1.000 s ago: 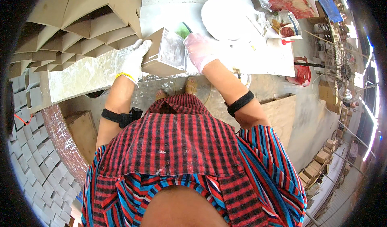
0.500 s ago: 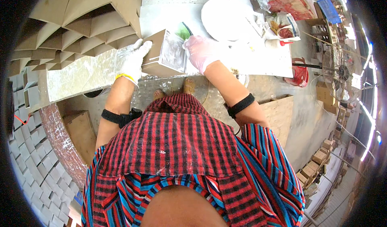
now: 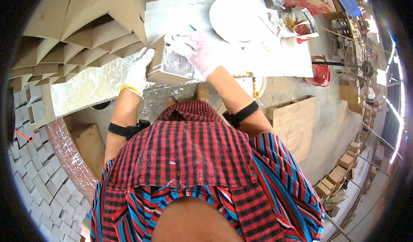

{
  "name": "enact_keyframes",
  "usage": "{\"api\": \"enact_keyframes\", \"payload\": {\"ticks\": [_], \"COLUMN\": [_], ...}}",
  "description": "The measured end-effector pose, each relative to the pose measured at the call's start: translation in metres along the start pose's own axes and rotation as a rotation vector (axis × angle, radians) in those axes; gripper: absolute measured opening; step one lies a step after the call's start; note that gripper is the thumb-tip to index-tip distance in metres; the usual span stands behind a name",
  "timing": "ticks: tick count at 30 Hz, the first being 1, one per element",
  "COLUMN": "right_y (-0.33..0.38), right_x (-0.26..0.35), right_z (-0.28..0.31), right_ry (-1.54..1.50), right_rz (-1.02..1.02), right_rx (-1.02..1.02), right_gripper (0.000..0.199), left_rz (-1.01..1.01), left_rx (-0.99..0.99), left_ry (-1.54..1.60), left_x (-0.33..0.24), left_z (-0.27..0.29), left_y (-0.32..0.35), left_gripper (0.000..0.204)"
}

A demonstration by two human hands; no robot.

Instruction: Applying a white adhesive or finishing substance to the surfaces and edges of small wooden boxes using a sponge.

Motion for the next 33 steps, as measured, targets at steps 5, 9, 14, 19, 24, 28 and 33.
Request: {"api": "enact_keyframes", "payload": {"ticks": [5,9,14,19,24,28,33], "right_y": [0.010,0.006,0.000,0.030,0.014,0.013,0.039], "right_x": [0.020,0.005,-0.013,0.007,0.054,0.024,0.003], "right_z": [-0.007,-0.016,-0.023,-0.041,-0.023,-0.039,-0.061], "right_ry": [0.683,0.574,0.336,0.019,0.310,0.182,-0.117], "right_rz": [0.238,0.073,0.073,-0.082,-0.153,0.187,-0.037], "right_rx": [-0.037,-0.023,0.006,0.280,0.374,0.078,0.345], "right_gripper": [0.049,0.040,0.029,0.019,0.015,0.018,0.019], "left_rz": [0.043,-0.017,0.015,-0.063,-0.070,-0.049,-0.039], "left_rx": [-0.070,-0.001,0.023,0.003,-0.015,-0.013,-0.048], "left_ry": [-0.055,0.055,0.109,0.043,0.122,0.142,0.155], "left_x": [0.001,0.006,0.017,0.021,0.016,0.022,0.025], "left_z": [0.005,0.007,0.013,0.021,0.019,0.019,0.020], "left_y": [0.003,-0.005,-0.010,-0.009,-0.001,-0.003,-0.002], "left_gripper": [0.058,0.050,0.044,0.042,0.045,0.045,0.050]}}
Point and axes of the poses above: each hand's wrist, its own y-axis away from the middle knuckle, its own z-axis out of the back of the hand, x = y × z, the point moved 7 cm from there along -y, towards the middle knuckle, and after that the axes turned 6 degrees about -y, right-handed, at the moved point
